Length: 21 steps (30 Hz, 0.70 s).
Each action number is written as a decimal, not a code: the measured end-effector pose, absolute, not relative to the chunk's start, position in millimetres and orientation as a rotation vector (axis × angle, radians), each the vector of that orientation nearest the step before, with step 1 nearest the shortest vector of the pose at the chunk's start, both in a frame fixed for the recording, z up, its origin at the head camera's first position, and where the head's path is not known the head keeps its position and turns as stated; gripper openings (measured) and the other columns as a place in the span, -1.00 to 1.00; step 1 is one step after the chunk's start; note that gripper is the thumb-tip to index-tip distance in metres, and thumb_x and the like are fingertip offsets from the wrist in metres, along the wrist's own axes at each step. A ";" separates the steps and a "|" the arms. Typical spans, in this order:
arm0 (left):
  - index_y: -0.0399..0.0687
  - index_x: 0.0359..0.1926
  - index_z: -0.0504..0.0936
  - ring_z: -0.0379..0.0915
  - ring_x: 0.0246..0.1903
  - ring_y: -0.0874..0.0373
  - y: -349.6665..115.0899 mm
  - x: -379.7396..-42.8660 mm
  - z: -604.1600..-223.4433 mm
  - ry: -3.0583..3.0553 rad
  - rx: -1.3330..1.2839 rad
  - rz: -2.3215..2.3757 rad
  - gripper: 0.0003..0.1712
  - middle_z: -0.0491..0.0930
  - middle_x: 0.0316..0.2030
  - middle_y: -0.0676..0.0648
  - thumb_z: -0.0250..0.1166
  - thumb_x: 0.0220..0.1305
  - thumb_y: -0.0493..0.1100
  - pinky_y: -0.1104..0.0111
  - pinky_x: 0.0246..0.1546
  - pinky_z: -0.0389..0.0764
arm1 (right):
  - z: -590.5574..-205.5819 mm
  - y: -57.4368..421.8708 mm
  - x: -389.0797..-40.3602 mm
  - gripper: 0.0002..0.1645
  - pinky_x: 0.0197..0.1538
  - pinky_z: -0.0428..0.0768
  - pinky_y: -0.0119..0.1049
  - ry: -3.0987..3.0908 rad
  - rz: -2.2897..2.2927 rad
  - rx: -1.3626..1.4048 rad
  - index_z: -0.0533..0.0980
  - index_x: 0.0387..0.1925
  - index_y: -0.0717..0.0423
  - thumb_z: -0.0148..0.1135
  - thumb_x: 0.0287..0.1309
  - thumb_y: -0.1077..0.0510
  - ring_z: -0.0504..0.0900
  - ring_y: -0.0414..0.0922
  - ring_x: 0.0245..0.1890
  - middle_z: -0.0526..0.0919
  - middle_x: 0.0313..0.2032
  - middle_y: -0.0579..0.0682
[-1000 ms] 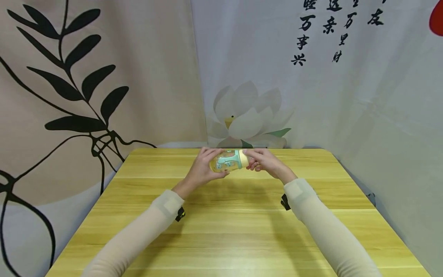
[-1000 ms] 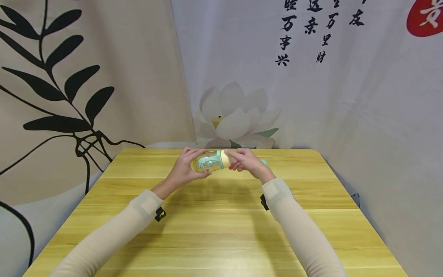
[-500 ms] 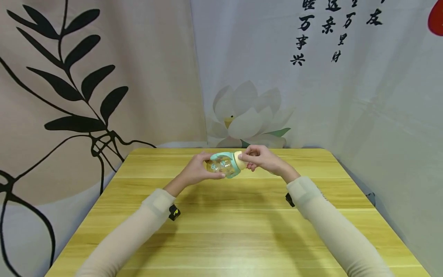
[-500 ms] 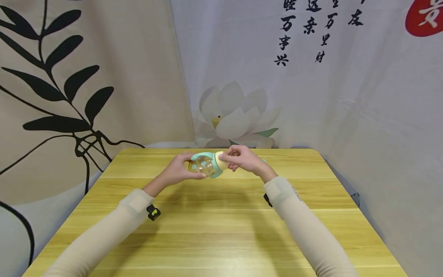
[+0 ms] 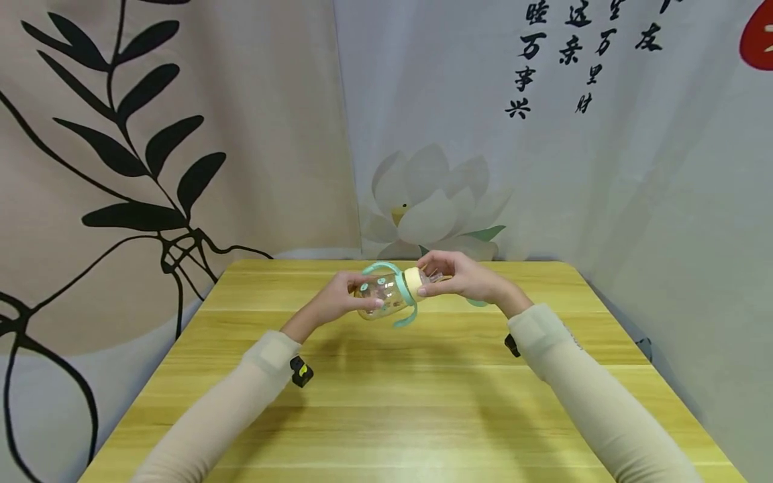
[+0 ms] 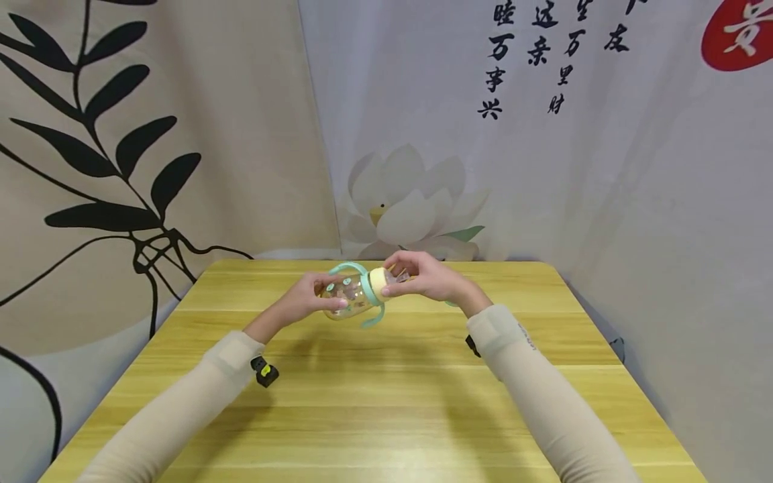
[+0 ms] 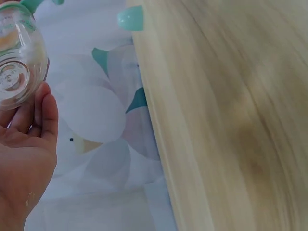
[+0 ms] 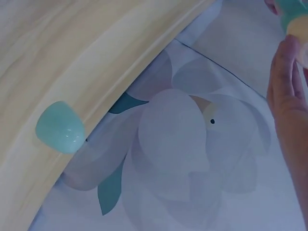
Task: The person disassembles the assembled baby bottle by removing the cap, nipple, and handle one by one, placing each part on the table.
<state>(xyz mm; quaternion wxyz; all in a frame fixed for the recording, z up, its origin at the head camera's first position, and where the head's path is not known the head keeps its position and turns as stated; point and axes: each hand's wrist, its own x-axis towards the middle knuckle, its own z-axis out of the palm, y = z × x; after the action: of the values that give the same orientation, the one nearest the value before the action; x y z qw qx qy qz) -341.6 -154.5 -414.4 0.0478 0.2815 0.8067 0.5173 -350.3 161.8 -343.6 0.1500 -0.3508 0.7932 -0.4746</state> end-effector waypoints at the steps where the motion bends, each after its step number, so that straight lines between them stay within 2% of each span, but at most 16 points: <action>1: -0.29 0.38 0.58 0.52 -0.11 0.04 -154.6 -341.7 -415.9 2.459 0.857 1.571 -0.19 0.68 0.01 -0.16 0.53 0.28 0.11 0.27 -0.12 0.61 | -344.8 162.6 -350.0 -0.53 0.17 0.64 -0.07 2.271 -1.356 -1.011 0.55 0.19 0.13 0.47 0.30 0.23 0.66 0.06 0.03 0.71 -0.05 0.10; 11: -0.26 0.43 0.53 0.58 -0.10 0.00 -150.4 -345.2 -419.6 2.432 0.842 1.577 -0.16 0.70 -0.04 -0.17 0.52 0.29 0.10 0.27 -0.19 0.70 | -349.9 166.2 -353.0 -0.47 0.21 0.63 -0.06 2.293 -1.331 -1.025 0.53 0.26 0.15 0.47 0.31 0.24 0.65 0.06 0.08 0.69 0.01 0.15; 15: -0.26 0.42 0.54 0.57 -0.06 -0.02 -151.1 -346.1 -419.4 2.433 0.820 1.593 -0.15 0.69 -0.02 -0.15 0.53 0.28 0.13 0.25 -0.18 0.70 | -352.0 165.9 -356.1 -0.41 0.21 0.64 -0.06 2.297 -1.327 -1.021 0.49 0.33 0.18 0.46 0.33 0.22 0.63 0.14 0.11 0.67 0.06 0.17; 18: -0.26 0.41 0.55 0.57 -0.04 -0.01 -150.6 -346.1 -421.3 2.460 0.812 1.579 -0.13 0.70 -0.02 -0.13 0.55 0.27 0.17 0.25 -0.17 0.70 | -354.8 166.4 -357.8 -0.31 0.21 0.65 -0.04 2.290 -1.319 -0.999 0.43 0.42 0.17 0.45 0.34 0.20 0.63 0.19 0.15 0.64 0.13 0.21; 21: -0.23 0.37 0.59 0.56 -0.01 0.00 -148.4 -345.8 -422.5 2.501 0.803 1.576 -0.17 0.71 -0.01 -0.10 0.57 0.25 0.15 0.26 -0.15 0.70 | -357.3 168.4 -358.9 -0.22 0.21 0.66 -0.01 2.295 -1.311 -0.947 0.30 0.54 0.10 0.40 0.40 0.14 0.64 0.15 0.17 0.55 0.25 0.23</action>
<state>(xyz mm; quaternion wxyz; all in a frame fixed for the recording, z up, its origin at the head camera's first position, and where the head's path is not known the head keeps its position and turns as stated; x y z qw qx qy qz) -345.8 -148.4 -422.5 0.0390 0.2620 0.8159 0.5140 -358.9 168.4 -357.3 0.1661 -0.3326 0.8062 -0.4603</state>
